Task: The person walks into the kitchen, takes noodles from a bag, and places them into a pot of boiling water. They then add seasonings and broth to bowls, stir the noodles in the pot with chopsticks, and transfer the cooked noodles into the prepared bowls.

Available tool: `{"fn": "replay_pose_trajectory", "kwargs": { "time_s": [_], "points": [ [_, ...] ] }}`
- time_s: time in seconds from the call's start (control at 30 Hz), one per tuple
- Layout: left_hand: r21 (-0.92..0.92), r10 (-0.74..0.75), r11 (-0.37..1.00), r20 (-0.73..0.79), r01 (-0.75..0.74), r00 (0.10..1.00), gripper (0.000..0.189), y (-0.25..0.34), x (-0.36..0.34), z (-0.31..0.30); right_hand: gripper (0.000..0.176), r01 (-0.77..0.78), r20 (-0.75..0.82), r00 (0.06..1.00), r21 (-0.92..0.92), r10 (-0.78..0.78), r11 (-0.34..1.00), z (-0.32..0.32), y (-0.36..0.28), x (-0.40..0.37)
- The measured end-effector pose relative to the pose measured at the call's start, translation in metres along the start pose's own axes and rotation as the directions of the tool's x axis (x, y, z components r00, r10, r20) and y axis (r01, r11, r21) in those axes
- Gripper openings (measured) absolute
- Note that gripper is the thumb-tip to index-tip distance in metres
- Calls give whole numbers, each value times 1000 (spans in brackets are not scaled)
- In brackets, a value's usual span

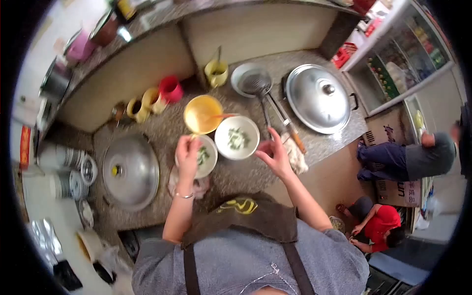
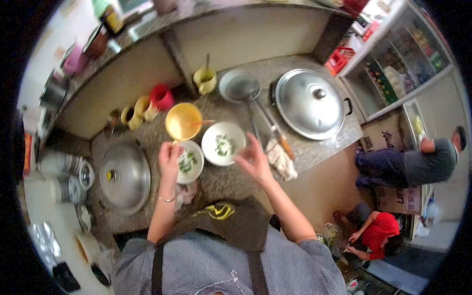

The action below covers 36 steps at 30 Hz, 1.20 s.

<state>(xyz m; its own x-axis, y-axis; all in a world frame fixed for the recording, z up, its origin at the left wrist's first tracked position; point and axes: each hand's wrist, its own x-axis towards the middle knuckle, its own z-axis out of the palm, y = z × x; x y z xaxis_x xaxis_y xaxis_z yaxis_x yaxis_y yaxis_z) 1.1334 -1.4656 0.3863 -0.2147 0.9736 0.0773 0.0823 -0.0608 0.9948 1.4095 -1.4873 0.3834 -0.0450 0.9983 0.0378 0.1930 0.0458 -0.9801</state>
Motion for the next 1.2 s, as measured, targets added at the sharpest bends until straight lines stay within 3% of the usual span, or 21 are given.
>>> {"fn": "replay_pose_trajectory", "kwargs": {
  "time_s": [0.03,0.1,0.13,0.17,0.23,0.27,0.3,0.4,0.47,0.6,0.83,0.9,0.97,1.1,1.17,1.2],
  "points": [
    [-86,21,996,17,-20,1000,11,1,-9,3,83,101,43,994,-14,-100,995,20,-5,5],
    [-64,-5,998,18,7,1000,13,14,-27,8,92,158,121,980,-2,-157,987,49,-37,13],
    [-54,4,999,13,-3,1000,14,19,-34,11,79,199,95,975,27,-200,980,58,-50,15],
    [-45,13,999,8,-12,1000,14,22,-41,11,79,201,102,974,27,-203,979,61,-57,13],
    [-18,49,999,10,-49,999,15,18,-50,8,54,316,66,948,-136,-310,939,65,-66,13],
    [8,84,996,22,-84,996,16,16,-51,6,30,277,-26,959,-128,-283,952,68,-63,13],
    [7,91,996,18,-92,996,16,17,-52,3,22,313,-40,946,-144,-321,939,66,-66,14],
    [95,116,988,46,-120,992,16,19,-54,-4,19,371,89,928,-295,-362,880,50,-62,17],
    [109,99,988,79,-107,992,15,21,-54,-9,19,588,210,799,-473,-564,656,42,-75,14],
    [119,94,987,131,-110,987,15,28,-50,-6,18,646,300,763,-396,-573,652,37,-61,10],
    [157,67,982,237,-106,969,18,26,-52,2,17,583,271,808,-502,-524,639,15,-54,8],
    [206,120,964,235,-170,965,17,26,-48,6,16,583,273,809,-477,-520,657,14,-49,3],
    [194,109,968,234,-156,966,17,22,-45,9,12,486,247,873,-377,-420,789,13,-48,-3],
    [202,119,964,249,-172,961,17,25,-45,17,11,431,162,901,-428,-401,794,10,-40,2],
    [223,114,960,237,-168,965,17,22,-46,20,13,430,152,902,-399,-404,810,12,-29,-4],
    [226,119,959,230,-172,966,17,20,-44,22,14,344,120,939,-302,-322,889,12,-25,-5]
  ]
}}
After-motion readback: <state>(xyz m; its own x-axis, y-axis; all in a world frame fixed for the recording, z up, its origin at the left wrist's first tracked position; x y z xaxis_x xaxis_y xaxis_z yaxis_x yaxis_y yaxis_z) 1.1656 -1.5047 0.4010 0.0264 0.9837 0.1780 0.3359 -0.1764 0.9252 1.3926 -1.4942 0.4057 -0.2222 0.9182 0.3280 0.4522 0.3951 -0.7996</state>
